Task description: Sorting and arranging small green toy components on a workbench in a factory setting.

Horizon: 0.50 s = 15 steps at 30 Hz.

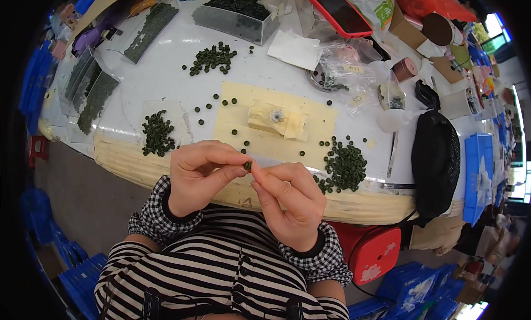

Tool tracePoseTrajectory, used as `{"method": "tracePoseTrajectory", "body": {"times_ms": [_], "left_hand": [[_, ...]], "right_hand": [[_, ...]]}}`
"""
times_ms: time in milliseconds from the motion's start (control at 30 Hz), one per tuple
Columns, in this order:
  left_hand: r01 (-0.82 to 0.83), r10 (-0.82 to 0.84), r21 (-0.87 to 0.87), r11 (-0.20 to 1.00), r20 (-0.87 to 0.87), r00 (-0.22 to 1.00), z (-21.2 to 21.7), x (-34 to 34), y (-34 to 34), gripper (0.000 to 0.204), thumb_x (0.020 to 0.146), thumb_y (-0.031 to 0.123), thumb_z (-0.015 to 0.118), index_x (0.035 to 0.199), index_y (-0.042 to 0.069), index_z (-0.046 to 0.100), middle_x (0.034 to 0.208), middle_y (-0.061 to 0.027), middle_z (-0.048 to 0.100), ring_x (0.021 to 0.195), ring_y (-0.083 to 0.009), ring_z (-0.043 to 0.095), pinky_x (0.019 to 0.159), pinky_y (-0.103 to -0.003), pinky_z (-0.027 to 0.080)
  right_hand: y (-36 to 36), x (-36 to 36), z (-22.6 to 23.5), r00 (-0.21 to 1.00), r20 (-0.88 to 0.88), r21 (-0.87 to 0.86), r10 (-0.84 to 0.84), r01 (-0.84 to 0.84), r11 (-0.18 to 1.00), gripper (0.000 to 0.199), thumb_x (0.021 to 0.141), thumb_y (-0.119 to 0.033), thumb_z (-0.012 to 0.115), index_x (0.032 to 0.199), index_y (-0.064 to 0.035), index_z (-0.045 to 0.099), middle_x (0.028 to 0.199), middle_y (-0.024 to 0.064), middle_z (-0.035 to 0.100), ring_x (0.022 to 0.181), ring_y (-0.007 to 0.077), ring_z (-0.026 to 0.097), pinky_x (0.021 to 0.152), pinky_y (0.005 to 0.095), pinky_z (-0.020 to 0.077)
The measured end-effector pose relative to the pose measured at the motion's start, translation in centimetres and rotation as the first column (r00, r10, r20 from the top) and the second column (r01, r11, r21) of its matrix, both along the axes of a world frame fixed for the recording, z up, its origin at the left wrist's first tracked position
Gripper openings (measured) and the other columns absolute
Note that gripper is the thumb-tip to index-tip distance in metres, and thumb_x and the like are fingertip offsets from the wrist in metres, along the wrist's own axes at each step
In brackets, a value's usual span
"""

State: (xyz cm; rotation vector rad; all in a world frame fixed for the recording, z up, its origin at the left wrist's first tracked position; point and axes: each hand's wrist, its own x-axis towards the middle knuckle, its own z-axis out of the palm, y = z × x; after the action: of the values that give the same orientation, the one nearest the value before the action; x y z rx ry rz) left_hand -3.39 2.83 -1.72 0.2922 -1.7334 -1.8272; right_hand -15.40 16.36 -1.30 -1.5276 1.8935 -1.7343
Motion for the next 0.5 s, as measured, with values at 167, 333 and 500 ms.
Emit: {"method": "tracePoseTrajectory", "body": {"times_ms": [167,333,500], "left_hand": [[0.004,-0.004,-0.019,1.0,0.003,1.0,-0.18,0.11,-0.11,0.018,0.084,-0.011,0.066,0.1,-0.005,0.069,0.093,-0.0145,0.07,0.085,-0.0173,0.068,0.075,-0.025,0.054],[0.028,-0.028,0.015,0.999,0.021,0.999,-0.46,0.19,-0.27,0.017,0.084,-0.011,0.066,0.099,-0.005,0.07,0.093,-0.0147,0.07,0.084,-0.0169,0.068,0.074,-0.025,0.054],[0.016,-0.016,0.03,0.999,0.008,1.0,-0.59,0.05,-0.12,0.017,0.083,-0.01,0.067,0.098,-0.004,0.07,0.092,-0.0143,0.07,0.083,-0.0163,0.067,0.073,-0.025,0.053]], "right_hand": [[-0.25,-0.12,-0.12,0.998,-0.061,-0.026,0.008,-0.01,1.0,0.033,0.074,0.011,0.071,0.106,0.002,0.071,0.084,0.0092,0.064,0.073,0.0183,0.058,0.064,0.0262,0.0453],[-0.35,-0.62,-0.09,0.989,-0.143,-0.04,0.032,-0.038,0.998,0.035,0.072,0.008,0.074,0.106,0.0,0.072,0.082,0.0074,0.065,0.071,0.0188,0.059,0.061,0.0273,0.0466],[-0.4,-0.67,-0.22,0.989,-0.146,-0.043,0.024,-0.031,0.999,0.035,0.072,0.008,0.074,0.106,0.0002,0.072,0.082,0.0073,0.065,0.07,0.0187,0.059,0.061,0.0272,0.047]]}}
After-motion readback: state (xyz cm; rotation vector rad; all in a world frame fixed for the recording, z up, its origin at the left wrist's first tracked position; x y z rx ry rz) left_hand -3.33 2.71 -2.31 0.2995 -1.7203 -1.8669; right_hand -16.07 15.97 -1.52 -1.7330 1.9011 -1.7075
